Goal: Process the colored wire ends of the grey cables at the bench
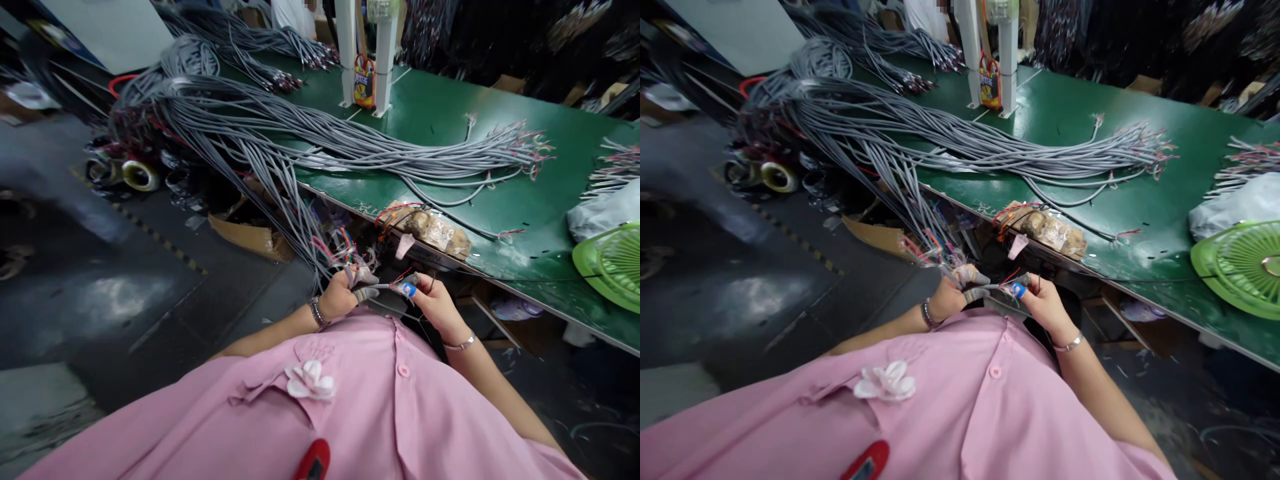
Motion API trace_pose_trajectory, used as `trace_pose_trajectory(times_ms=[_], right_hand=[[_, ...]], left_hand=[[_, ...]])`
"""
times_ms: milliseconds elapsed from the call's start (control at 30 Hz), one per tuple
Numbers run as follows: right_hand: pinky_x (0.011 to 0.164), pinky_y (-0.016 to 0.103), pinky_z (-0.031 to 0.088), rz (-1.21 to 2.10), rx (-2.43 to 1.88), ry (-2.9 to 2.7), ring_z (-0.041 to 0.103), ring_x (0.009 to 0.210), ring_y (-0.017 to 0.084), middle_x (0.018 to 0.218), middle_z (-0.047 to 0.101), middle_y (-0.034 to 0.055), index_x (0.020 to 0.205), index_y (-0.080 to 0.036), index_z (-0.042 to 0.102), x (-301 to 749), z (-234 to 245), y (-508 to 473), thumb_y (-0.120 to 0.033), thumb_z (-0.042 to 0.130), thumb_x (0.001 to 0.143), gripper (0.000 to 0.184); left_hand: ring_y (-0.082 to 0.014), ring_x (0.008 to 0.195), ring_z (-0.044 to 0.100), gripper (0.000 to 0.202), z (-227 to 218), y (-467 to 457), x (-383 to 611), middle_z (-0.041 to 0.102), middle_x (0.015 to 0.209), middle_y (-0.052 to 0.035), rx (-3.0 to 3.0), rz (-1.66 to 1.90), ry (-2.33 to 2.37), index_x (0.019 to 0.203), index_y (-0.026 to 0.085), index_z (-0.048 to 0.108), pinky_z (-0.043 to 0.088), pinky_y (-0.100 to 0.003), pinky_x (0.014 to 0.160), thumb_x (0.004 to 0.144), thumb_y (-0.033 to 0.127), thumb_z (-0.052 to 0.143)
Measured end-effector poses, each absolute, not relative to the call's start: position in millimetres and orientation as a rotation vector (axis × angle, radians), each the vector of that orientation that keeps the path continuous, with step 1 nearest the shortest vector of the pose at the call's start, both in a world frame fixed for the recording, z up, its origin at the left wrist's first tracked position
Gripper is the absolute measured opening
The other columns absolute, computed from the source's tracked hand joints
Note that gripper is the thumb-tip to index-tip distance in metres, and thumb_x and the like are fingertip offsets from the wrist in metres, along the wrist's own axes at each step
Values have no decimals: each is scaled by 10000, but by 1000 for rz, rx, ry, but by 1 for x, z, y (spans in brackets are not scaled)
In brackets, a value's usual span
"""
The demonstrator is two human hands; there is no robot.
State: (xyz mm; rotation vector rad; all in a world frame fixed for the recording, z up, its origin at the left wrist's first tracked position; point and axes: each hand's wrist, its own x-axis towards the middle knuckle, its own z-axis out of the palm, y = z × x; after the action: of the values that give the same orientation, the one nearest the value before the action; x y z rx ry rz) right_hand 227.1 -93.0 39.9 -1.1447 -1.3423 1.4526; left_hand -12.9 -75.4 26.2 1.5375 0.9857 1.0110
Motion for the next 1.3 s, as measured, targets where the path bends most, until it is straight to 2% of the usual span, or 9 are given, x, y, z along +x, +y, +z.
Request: trace_pose_trajectory(times_ms=[167, 400, 533, 600, 700, 867, 1033, 1200, 1300], right_hand=[[565, 243, 420, 1471, -1082, -1376, 467, 589, 113, 677, 591, -1, 812, -178, 681, 212, 59, -101, -461, 727, 801, 288], [532, 233, 424, 1325, -1058, -1267, 491, 567, 112, 640, 556, -5, 862, -187, 690, 205, 55, -103, -422, 642, 888, 242], [751, 304, 544, 1286, -947, -1207, 668, 801, 179, 858, 703, 41, 985, -229, 672, 186, 60, -103, -343, 714, 845, 185], [874, 357, 546, 1337, -869, -1212, 689, 951, 211, 983, 729, 65, 1034, -240, 651, 173, 65, -101, -328, 710, 852, 211], [943, 388, 534, 1389, -802, -1211, 682, 1033, 218, 1079, 723, 78, 1060, -239, 633, 155, 70, -95, -324, 703, 860, 228], [911, 368, 550, 1388, -802, -1199, 692, 986, 202, 1074, 723, 76, 1030, -229, 620, 143, 68, -89, -322, 712, 852, 221], [868, 371, 553, 1338, -839, -1409, 686, 980, 211, 1153, 703, 94, 1139, -239, 606, 149, 58, -90, -302, 658, 891, 261], [857, 356, 531, 1215, -897, -1631, 663, 942, 202, 1069, 692, 75, 1227, -245, 593, 159, 52, -91, -301, 617, 908, 325], [734, 311, 535, 1261, -908, -1568, 646, 796, 171, 960, 681, 43, 1266, -259, 534, 161, 47, -92, -334, 638, 887, 400]], left_hand=[[-111, 595, 563, 268, 25, -77, -14, 651, 709, -35, 1380, 1000, 1010, 812, 120, 729, 459, -229, 562, 711, 354, 812], [-35, 349, 408, 428, 25, -74, -29, 560, 521, 27, 905, 949, 791, 831, 93, 640, 259, -153, 352, 755, 503, 741], [-24, 311, 333, 418, 24, -73, -37, 493, 459, 58, 705, 954, 572, 784, 106, 607, 261, -157, 346, 689, 464, 799], [-25, 309, 329, 409, 21, -74, -38, 488, 459, 59, 669, 942, 530, 782, 109, 599, 264, -155, 345, 677, 444, 809], [-32, 303, 338, 398, 14, -77, -38, 495, 457, 54, 674, 934, 526, 776, 116, 583, 265, -157, 339, 696, 443, 796], [-45, 304, 380, 431, 3, -80, -38, 518, 448, 39, 702, 893, 521, 784, 111, 581, 252, -158, 339, 709, 483, 786], [-46, 306, 397, 436, 2, -79, -38, 542, 463, 36, 692, 852, 526, 797, 119, 567, 241, -153, 336, 690, 468, 807], [-33, 292, 376, 427, 8, -78, -38, 539, 460, 35, 723, 776, 553, 776, 116, 560, 210, -147, 321, 701, 461, 799], [-33, 291, 377, 419, 11, -78, -40, 554, 472, 26, 778, 724, 587, 770, 108, 579, 210, -147, 302, 708, 463, 793]])
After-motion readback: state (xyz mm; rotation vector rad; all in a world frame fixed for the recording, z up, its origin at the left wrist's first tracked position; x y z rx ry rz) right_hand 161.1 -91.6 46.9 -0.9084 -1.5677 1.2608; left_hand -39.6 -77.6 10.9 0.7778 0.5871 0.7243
